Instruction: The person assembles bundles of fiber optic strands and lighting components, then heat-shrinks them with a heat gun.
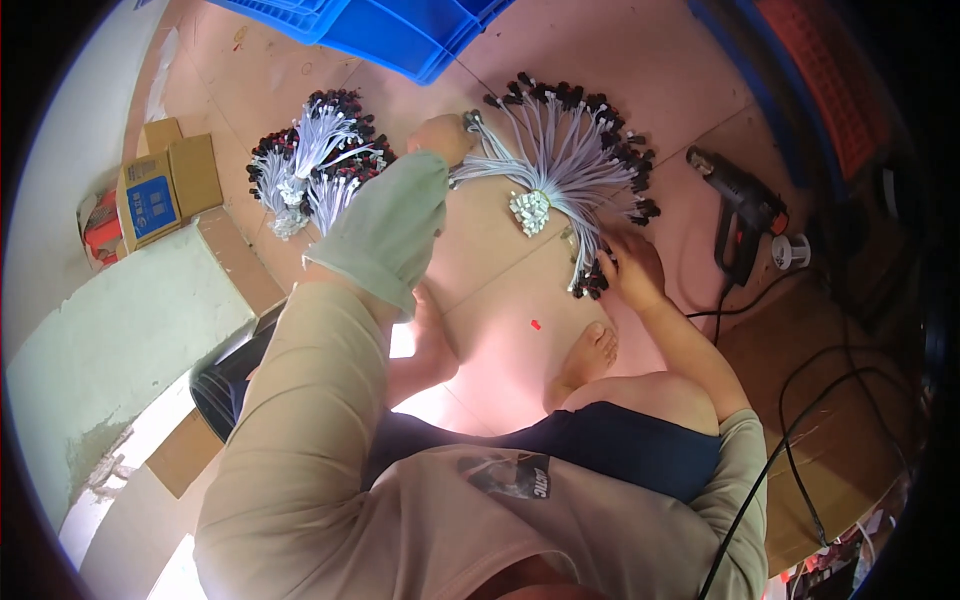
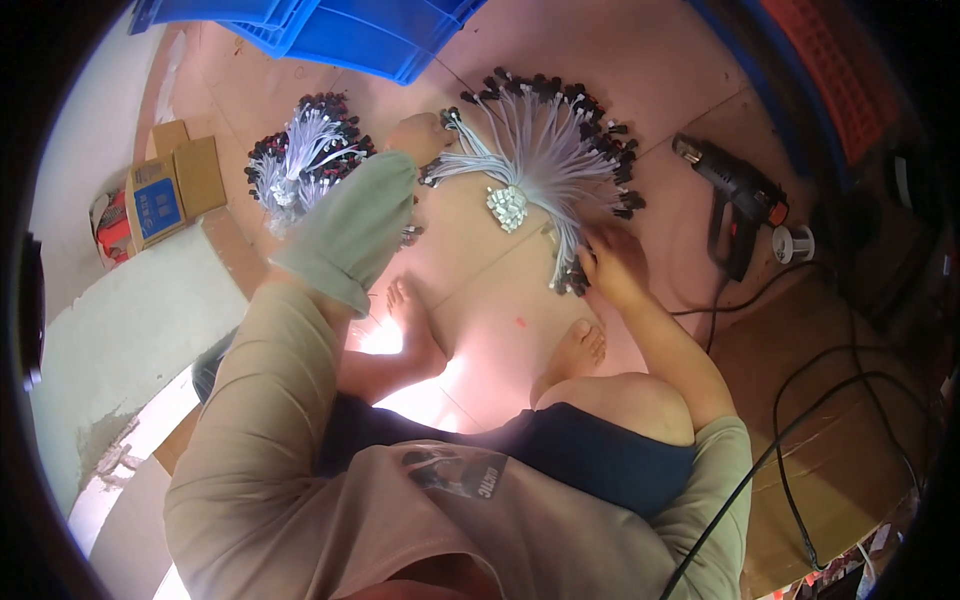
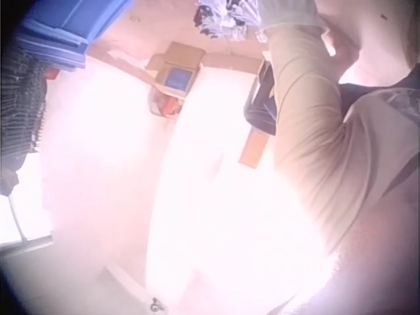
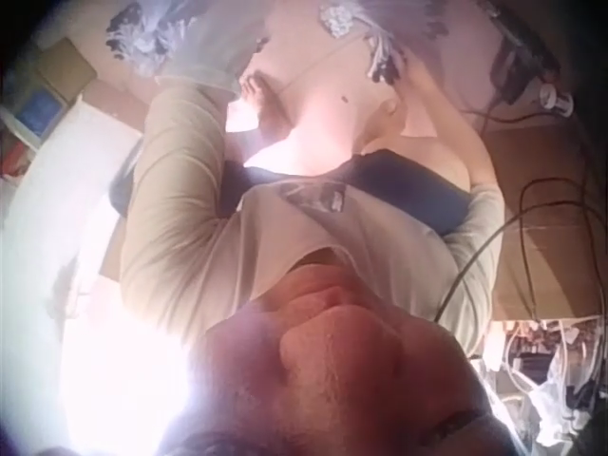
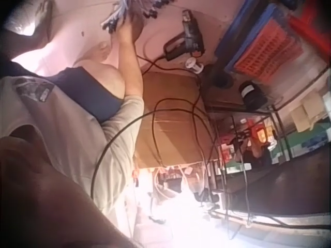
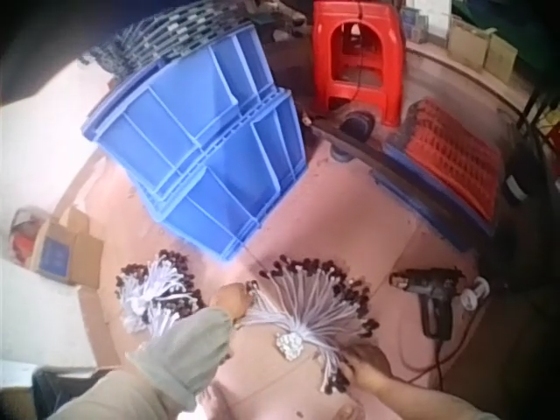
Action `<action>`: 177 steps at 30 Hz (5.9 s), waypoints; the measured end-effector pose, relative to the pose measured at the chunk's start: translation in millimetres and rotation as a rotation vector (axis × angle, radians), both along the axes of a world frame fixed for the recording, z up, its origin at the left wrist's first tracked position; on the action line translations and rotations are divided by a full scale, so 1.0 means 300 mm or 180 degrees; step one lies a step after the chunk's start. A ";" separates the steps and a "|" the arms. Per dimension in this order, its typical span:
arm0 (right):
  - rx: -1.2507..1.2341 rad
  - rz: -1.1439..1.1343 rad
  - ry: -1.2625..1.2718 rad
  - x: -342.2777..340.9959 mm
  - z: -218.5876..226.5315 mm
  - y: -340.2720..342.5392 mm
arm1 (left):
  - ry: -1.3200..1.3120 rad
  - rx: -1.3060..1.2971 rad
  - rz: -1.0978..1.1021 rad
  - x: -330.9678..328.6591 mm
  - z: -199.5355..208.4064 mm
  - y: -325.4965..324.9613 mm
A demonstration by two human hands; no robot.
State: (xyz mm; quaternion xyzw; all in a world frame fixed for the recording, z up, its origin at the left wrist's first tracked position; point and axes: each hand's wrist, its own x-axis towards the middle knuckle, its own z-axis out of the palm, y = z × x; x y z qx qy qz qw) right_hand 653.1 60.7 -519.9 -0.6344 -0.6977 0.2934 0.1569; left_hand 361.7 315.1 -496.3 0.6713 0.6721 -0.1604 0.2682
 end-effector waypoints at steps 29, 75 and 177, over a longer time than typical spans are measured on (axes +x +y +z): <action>-0.0260 -0.0539 -0.0291 0.036 -0.059 -0.021 | -0.1105 0.1415 -0.2992 0.236 0.075 -0.604; -0.0691 -0.3625 0.2466 0.470 0.191 0.050 | -0.0981 0.0549 -0.1972 0.347 -0.034 -0.348; -0.0911 -0.0669 0.0203 -0.291 0.485 0.655 | -0.2193 -0.0682 -0.2480 0.117 0.711 -0.737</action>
